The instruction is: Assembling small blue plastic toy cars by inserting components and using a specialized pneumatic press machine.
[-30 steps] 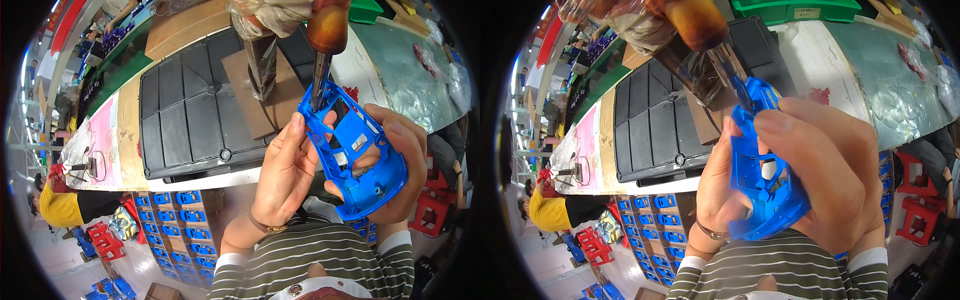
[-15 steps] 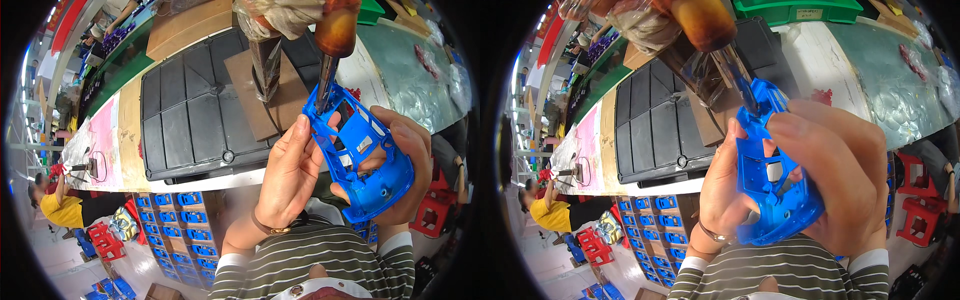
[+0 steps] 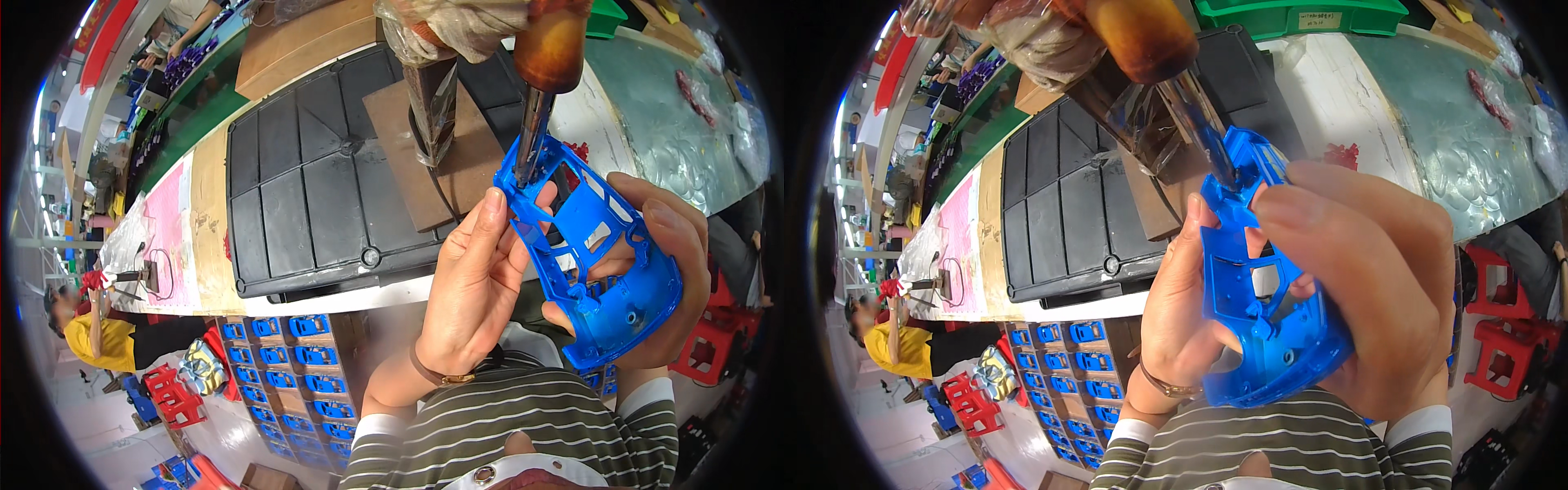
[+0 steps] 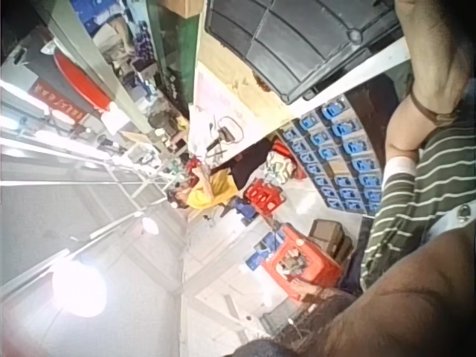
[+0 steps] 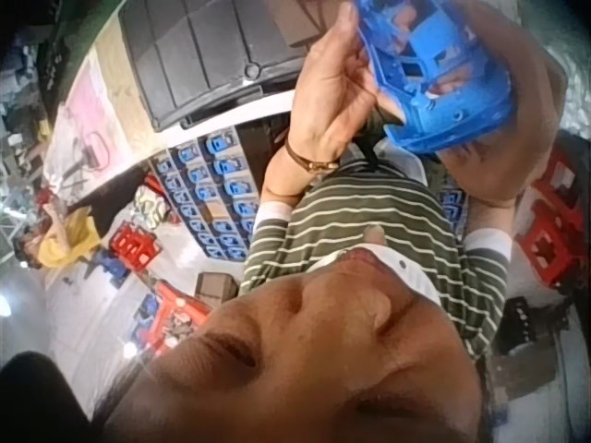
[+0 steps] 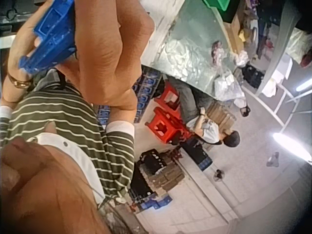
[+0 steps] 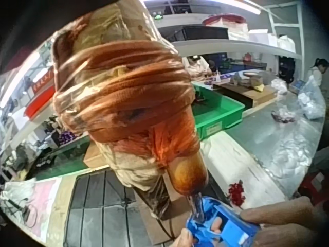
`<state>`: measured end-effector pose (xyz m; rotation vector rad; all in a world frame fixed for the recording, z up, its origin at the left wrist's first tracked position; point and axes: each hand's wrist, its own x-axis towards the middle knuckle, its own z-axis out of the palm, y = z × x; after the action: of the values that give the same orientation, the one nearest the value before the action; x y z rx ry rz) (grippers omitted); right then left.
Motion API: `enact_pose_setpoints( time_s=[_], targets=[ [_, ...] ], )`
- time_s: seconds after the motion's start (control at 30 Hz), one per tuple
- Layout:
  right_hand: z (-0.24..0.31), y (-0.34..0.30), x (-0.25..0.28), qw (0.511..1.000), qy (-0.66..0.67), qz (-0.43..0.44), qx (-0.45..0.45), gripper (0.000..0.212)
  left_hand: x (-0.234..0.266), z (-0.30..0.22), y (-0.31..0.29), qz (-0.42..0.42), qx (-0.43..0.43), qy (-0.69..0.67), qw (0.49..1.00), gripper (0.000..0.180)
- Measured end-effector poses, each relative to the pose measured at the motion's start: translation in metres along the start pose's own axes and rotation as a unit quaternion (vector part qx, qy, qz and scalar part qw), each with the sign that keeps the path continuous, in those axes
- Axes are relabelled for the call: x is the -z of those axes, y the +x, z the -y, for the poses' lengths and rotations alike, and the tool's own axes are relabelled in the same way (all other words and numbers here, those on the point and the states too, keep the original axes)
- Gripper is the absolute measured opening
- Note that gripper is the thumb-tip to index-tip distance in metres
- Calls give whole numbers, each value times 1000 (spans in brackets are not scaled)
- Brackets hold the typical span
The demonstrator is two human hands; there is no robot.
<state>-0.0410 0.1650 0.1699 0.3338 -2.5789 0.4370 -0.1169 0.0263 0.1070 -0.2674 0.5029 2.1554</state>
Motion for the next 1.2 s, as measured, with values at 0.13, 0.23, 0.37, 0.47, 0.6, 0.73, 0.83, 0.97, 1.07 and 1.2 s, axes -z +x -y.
enact_pose_setpoints(
  time_s=[0.13, 0.23, 0.37, 0.47, 0.6, 0.73, 0.83, 0.97, 1.07, 1.2],
  targets=[
    [2, 0, 0, 1000, -4, -1, -10, 85, -1, 0, 0, 2, 0, -2, 1000, 37],
    [5, 1, 2, 1000, -19, 5, -14, 85, -1, 0, -1, 10, -6, -4, 1000, 37],
    [2, 2, 1, 1000, -13, -1, 0, 84, -1, 0, -3, 14, -18, 3, 1000, 37],
    [2, 3, 1, 1000, -14, -5, 0, 84, -4, -1, -3, -2, -13, -5, 1000, 37],
    [3, 2, 0, 1000, -9, -12, -16, 85, -5, -1, -3, -2, -10, -1, 1000, 38],
    [3, 1, 0, 999, 19, -8, -32, 85, -4, -2, -2, 2, -7, 0, 1000, 38],
    [4, 1, -1, 999, 24, -10, -45, 86, -3, -2, -2, 2, -2, -4, 1000, 39],
    [5, 3, 0, 999, 10, -15, -46, 86, -4, -3, -2, -2, 6, -7, 1000, 39],
    [4, 3, -1, 999, 15, -12, -47, 86, -3, -4, -2, -1, -1, -4, 1000, 39],
    [2, 4, -2, 998, 44, -22, -48, 86, -4, -5, -2, 5, -7, 5, 1000, 39]
  ],
)
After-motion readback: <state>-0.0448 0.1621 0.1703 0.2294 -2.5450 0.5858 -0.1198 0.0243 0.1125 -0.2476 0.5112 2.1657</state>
